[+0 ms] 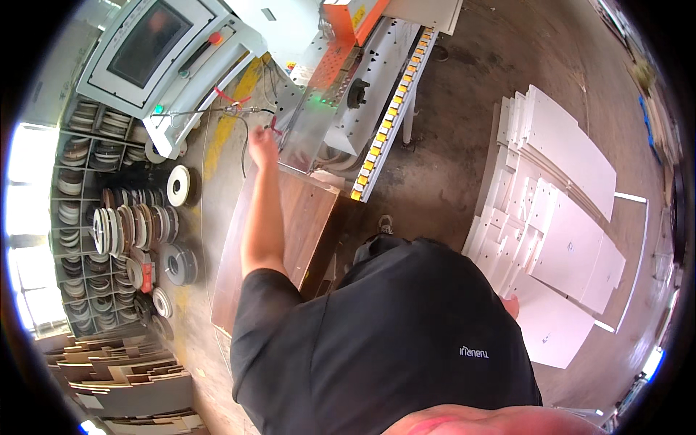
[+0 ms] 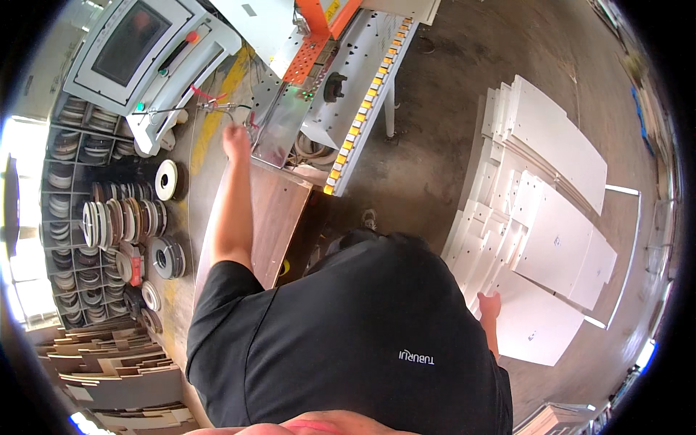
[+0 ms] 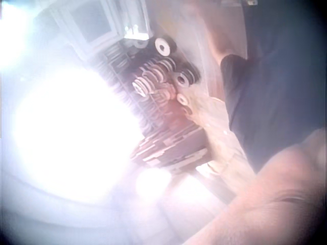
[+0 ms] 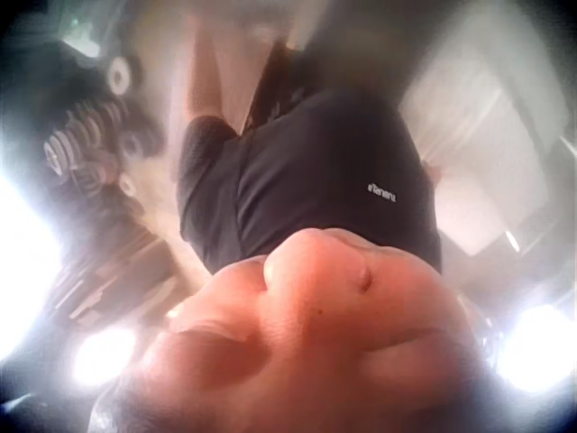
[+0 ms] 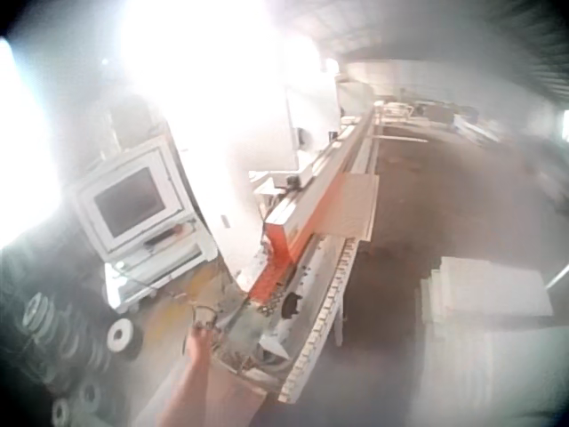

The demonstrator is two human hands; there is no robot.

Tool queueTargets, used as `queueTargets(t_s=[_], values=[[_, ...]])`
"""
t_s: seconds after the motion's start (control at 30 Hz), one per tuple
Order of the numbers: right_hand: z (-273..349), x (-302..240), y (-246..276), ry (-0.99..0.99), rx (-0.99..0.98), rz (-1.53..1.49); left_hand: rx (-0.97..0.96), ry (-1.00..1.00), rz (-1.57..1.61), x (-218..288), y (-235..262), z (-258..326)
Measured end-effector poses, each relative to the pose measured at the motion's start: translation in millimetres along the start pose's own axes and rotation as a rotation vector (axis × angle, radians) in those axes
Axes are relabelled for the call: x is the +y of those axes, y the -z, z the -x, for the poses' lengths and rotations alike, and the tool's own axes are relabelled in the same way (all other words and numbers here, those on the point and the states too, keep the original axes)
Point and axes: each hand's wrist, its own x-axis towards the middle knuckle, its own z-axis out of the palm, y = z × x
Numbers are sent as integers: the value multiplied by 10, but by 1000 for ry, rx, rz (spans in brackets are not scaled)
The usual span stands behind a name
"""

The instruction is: The person repeatedly picks up white rectangular panels from a stack and feeds them one by one into a processing machine. They handle the panels by hand, placing them onto the machine's input area and then returning to the stack to retrieve the next piece.

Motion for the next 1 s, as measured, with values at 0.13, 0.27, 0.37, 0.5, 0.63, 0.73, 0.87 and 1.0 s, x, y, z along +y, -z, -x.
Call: queueTargets(t_s=[0.13, 0.27, 0.37, 0.5, 0.63, 0.73, 0.87, 1.0], values=[[-27, -681, 116, 246, 53, -73, 182, -18, -129, -596, 501, -1076], [237, -1349, 19, 349, 39, -273, 67, -35, -100, -606, 438, -1665], [403, -1578, 16, 415, -31, -326, -108, 69, 135, -558, 422, -1824], [570, -1562, 18, 402, -52, -244, -100, -37, -168, -335, 602, -1608], [420, -1053, -215, 483, -120, -206, 194, -375, -71, -133, 1236, -1189], [193, -933, -384, 536, -181, -176, 311, -343, 596, 34, 1706, -1138], [36, -1057, -436, 568, -213, -171, 345, -205, -56, 594, 2360, -1230], [-66, -1491, -308, 654, -194, -206, 361, -144, -370, 646, 2704, -1607]])
